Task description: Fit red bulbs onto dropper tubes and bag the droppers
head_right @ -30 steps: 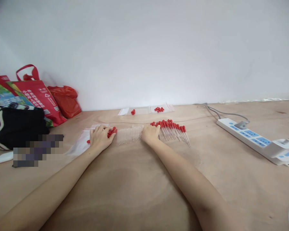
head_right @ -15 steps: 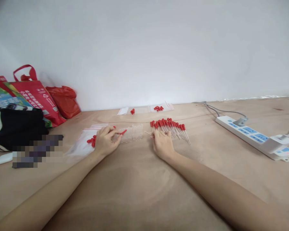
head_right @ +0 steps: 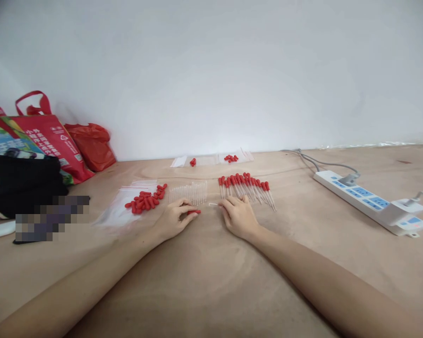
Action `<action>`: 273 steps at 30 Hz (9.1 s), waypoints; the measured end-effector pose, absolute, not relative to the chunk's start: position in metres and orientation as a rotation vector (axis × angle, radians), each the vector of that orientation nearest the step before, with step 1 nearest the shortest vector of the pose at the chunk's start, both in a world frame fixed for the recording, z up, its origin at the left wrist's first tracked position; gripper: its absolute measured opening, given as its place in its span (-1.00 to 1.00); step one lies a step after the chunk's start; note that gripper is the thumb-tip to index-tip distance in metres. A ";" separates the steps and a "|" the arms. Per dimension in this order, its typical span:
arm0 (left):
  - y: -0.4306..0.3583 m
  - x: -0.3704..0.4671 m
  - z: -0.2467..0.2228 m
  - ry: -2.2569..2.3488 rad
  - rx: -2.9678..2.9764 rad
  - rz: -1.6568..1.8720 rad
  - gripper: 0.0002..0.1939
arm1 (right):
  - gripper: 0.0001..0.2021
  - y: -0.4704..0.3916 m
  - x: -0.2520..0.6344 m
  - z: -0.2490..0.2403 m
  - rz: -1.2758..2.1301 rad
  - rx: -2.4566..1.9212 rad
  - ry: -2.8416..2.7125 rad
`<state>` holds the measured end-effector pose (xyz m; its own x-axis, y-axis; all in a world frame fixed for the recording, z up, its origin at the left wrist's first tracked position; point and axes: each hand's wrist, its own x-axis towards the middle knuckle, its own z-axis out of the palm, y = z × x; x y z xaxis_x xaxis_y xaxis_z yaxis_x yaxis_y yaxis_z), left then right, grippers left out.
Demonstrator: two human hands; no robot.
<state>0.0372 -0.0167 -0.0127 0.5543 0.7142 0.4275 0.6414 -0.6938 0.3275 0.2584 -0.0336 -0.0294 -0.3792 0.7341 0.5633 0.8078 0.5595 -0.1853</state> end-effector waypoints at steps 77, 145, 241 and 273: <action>-0.027 0.046 -0.011 1.379 2.518 0.633 -0.85 | -0.85 0.033 0.259 -0.015 0.050 -1.840 -1.746; -0.030 0.040 -0.013 1.230 2.839 0.715 -0.87 | -0.81 -0.009 0.230 -0.022 0.000 -1.511 -2.090; -0.032 0.041 -0.015 0.936 2.666 1.070 -0.87 | -0.77 -0.039 0.246 -0.017 -0.226 -1.045 -2.412; -0.037 0.044 -0.014 0.753 2.813 0.956 -0.81 | -0.79 -0.044 0.237 -0.016 0.256 -0.986 -2.473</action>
<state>0.0440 -0.0374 -0.0142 0.6852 0.4739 0.5531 0.4263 -0.8766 0.2230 0.2366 -0.0437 -0.0158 -0.6355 0.6884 0.3497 0.6020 0.7253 -0.3340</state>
